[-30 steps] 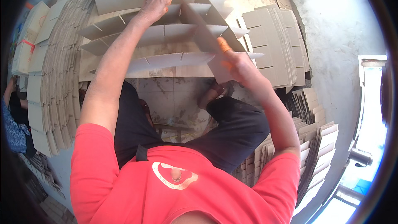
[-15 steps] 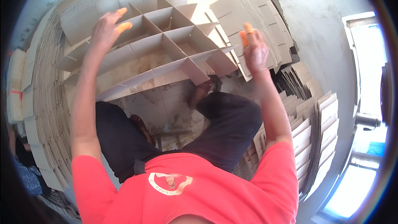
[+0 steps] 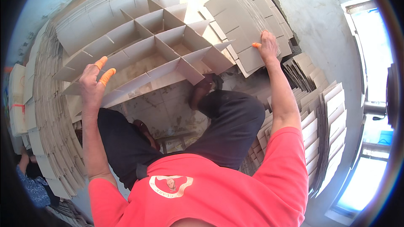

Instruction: The person sits on the floor and repeatedly assembles flat cardboard sheets into multi-compartment dividers by folding along pre-scored lines. The person stacks the completed dividers on the table.

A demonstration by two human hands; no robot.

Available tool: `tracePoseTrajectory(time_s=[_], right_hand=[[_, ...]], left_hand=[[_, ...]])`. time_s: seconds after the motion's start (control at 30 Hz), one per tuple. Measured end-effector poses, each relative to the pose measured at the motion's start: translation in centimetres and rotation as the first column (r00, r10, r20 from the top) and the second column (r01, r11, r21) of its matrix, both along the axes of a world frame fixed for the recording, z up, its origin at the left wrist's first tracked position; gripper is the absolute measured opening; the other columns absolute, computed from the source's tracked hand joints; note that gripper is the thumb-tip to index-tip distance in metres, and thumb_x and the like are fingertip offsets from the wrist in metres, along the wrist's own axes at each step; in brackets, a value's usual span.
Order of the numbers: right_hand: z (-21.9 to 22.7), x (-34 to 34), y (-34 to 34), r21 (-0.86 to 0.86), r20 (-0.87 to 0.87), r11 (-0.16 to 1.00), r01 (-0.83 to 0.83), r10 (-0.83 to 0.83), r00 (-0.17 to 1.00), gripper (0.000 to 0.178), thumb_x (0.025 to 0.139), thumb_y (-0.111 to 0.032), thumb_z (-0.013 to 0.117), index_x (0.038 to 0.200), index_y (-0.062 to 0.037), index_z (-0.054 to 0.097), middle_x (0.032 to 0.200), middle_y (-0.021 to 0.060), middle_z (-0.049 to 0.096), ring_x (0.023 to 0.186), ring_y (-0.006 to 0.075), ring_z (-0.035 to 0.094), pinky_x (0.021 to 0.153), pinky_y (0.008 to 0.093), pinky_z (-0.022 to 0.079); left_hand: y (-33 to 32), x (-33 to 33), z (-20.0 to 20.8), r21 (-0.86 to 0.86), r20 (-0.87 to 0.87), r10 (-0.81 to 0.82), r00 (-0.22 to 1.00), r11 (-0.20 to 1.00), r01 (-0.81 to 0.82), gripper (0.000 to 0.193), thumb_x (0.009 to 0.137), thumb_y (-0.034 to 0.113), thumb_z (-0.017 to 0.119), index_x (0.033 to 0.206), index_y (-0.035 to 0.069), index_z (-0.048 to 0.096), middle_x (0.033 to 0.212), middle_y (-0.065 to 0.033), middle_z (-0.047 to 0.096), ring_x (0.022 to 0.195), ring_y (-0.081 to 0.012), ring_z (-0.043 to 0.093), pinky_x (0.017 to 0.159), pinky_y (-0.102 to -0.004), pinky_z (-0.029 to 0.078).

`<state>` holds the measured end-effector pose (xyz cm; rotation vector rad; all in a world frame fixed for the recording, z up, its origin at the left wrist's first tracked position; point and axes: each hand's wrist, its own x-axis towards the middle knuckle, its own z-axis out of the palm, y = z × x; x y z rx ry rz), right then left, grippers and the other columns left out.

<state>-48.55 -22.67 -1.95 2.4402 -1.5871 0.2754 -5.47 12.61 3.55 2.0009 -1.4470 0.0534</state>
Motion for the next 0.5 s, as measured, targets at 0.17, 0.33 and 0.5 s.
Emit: tracePoseTrajectory(time_s=[0.17, 0.33, 0.5], right_hand=[[-0.1, -0.7, 0.4, -0.198, 0.100, 0.978, 0.058, -0.039, 0.994, 0.044, 0.067, -0.029, 0.082, 0.092, -0.0043, 0.055, 0.090, 0.0164, 0.063, 0.088, 0.0368, 0.061, 0.076, 0.0442, 0.050], [2.5, -1.3, -0.9, 0.067, 0.248, 0.979, 0.192, -0.202, 0.947, 0.037, 0.071, -0.026, 0.080, 0.084, -0.0048, 0.053, 0.078, 0.0151, 0.063, 0.081, 0.0361, 0.060, 0.068, 0.0462, 0.046], [6.6, 0.8, 0.1, -0.151, 0.573, 0.988, 0.045, 0.050, 0.818, 0.026, 0.077, -0.017, 0.077, 0.087, -0.0054, 0.056, 0.064, 0.0073, 0.055, 0.056, 0.0227, 0.050, 0.054, 0.0359, 0.043]], left_hand=[[0.4, -0.1, 0.5, -0.018, 0.010, -0.005, 1.000, 1.000, 0.006, 0.041, 0.073, 0.010, 0.077, 0.111, 0.000, 0.065, 0.098, -0.0111, 0.067, 0.091, -0.0205, 0.064, 0.080, -0.0314, 0.050], [1.0, 0.2, 0.4, 0.009, -0.035, 0.032, 0.999, 0.999, -0.032, 0.041, 0.072, 0.010, 0.078, 0.110, 0.000, 0.066, 0.098, -0.0118, 0.067, 0.091, -0.0208, 0.063, 0.081, -0.0315, 0.049], [1.8, -0.6, -0.1, -0.050, -0.055, 0.004, 0.998, 0.999, -0.007, 0.042, 0.071, 0.013, 0.079, 0.108, -0.001, 0.066, 0.097, -0.0117, 0.068, 0.090, -0.0206, 0.063, 0.081, -0.0319, 0.048]])
